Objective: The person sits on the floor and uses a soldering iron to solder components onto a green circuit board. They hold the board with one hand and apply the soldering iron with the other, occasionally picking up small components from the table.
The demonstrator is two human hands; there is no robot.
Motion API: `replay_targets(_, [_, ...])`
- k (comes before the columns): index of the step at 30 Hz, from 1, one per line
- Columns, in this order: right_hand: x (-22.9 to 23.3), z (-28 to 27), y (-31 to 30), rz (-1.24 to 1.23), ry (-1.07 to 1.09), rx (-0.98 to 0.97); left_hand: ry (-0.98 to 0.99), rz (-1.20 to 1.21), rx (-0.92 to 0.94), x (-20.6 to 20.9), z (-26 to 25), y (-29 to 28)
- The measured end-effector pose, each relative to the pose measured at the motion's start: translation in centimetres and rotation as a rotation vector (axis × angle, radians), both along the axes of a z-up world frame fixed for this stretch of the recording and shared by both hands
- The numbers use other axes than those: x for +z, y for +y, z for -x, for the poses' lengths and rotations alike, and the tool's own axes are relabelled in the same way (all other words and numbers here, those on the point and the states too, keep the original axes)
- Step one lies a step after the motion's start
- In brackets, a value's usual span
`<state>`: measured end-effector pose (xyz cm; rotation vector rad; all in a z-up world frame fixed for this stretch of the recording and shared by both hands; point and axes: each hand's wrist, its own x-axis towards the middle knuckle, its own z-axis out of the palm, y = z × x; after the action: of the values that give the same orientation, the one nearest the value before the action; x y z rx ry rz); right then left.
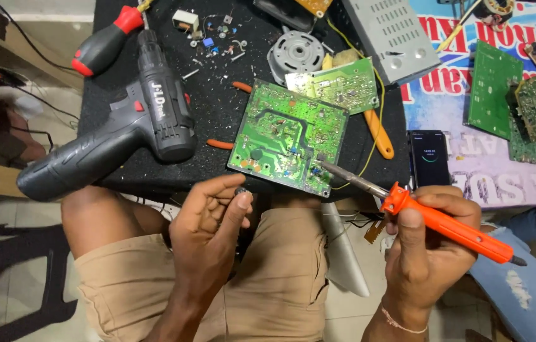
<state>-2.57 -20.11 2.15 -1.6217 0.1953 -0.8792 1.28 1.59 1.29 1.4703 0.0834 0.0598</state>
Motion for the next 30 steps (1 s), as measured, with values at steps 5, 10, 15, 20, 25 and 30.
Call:
replay_targets(5, [0.1, -0.6, -0.6, 0.027, 0.013, 0.039, -0.138, -0.220, 0.013, 1.4, -0.6, 0.3])
replay_targets(10, [0.7, -0.6, -0.8, 0.040, 0.043, 0.076, -0.150, -0.194, -0.017, 1.4, -1.0, 0.0])
replay_targets(15, [0.7, -0.3, -0.6, 0.074, 0.034, 0.084, -0.073, -0.017, -0.041, 1.1, -1.1, -0.2])
replay_targets(20, [1.1, -0.2, 0.3, 0.099, 0.046, 0.065, -0.083, -0.050, 0.001, 1.0, -1.3, 0.3])
replay_targets(25, [0.9, -0.6, 0.6, 0.212, 0.027, 0.035, -0.157, -0.174, 0.046, 0.8, -1.5, 0.7])
replay_targets(30, [1.5, -0.4, 0.7, 0.285, 0.062, 0.034, -0.294, -0.325, 0.047, 0.9, -1.7, 1.1])
